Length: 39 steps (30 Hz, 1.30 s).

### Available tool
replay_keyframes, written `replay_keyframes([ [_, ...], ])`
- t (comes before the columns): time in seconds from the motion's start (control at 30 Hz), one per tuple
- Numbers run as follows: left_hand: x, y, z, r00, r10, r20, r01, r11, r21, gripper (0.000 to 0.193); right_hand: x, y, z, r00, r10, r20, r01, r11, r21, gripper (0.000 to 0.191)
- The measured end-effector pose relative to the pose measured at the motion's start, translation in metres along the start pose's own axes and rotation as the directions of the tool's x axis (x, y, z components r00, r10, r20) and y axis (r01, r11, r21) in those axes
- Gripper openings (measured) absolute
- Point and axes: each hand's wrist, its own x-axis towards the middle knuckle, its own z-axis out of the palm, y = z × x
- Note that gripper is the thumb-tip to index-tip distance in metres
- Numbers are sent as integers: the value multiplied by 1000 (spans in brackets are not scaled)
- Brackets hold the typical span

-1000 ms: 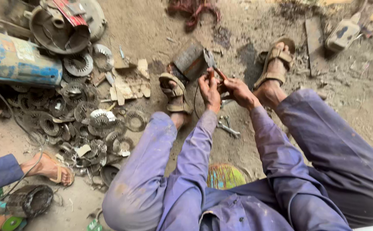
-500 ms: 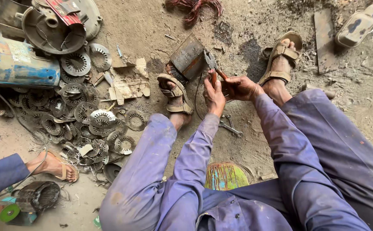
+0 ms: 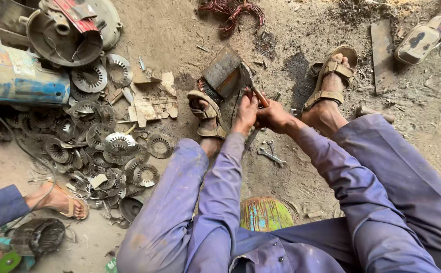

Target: The person sits on the ground and uses pliers and a hammer to remove copper windings from a cylindrical motor component. They repeatedly pry and strike the part to loosen and extract the copper, placing removed pieces aside.

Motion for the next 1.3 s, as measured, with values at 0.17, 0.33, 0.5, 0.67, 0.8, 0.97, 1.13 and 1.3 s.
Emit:
replay_keyframes([
  [0.17, -15, 10, 6, 985, 165, -43, -170, 964, -202, 34, 0, -2, 8, 986, -71, -153, 11, 933, -360, 16],
  [0.33, -7, 23, 35, 994, -98, -50, 96, 994, -46, 40, -8, -13, 12, 903, -416, -110, 56, 367, -929, 20],
  [0.5, 12, 27, 42, 978, -44, -206, -34, 932, -360, 30, -13, -7, 29, 585, -810, -54, -260, -124, -958, 38],
  [0.67, 16, 38, 50, 940, -94, -328, -60, 901, -429, 15, -15, -4, 30, 615, -784, -84, -206, -58, -977, 61],
  [0.8, 15, 62, 52, 863, -263, -431, 62, 903, -426, 22, -17, -25, -4, 839, -521, -157, 32, 336, -941, 79],
  [0.97, 15, 55, 37, 955, -52, -292, -115, 843, -525, 17, -18, -42, -37, 988, 83, 128, 11, 797, -604, 57],
  [1.13, 32, 27, 21, 988, 62, -141, -125, 854, -505, 16, -13, -39, -34, 935, 51, 351, -120, 977, 177, 73],
  [1.3, 33, 26, 20, 984, 74, -161, -141, 879, -456, 26, 6, -45, -36, 904, 101, 415, -164, 979, 119, 76],
])
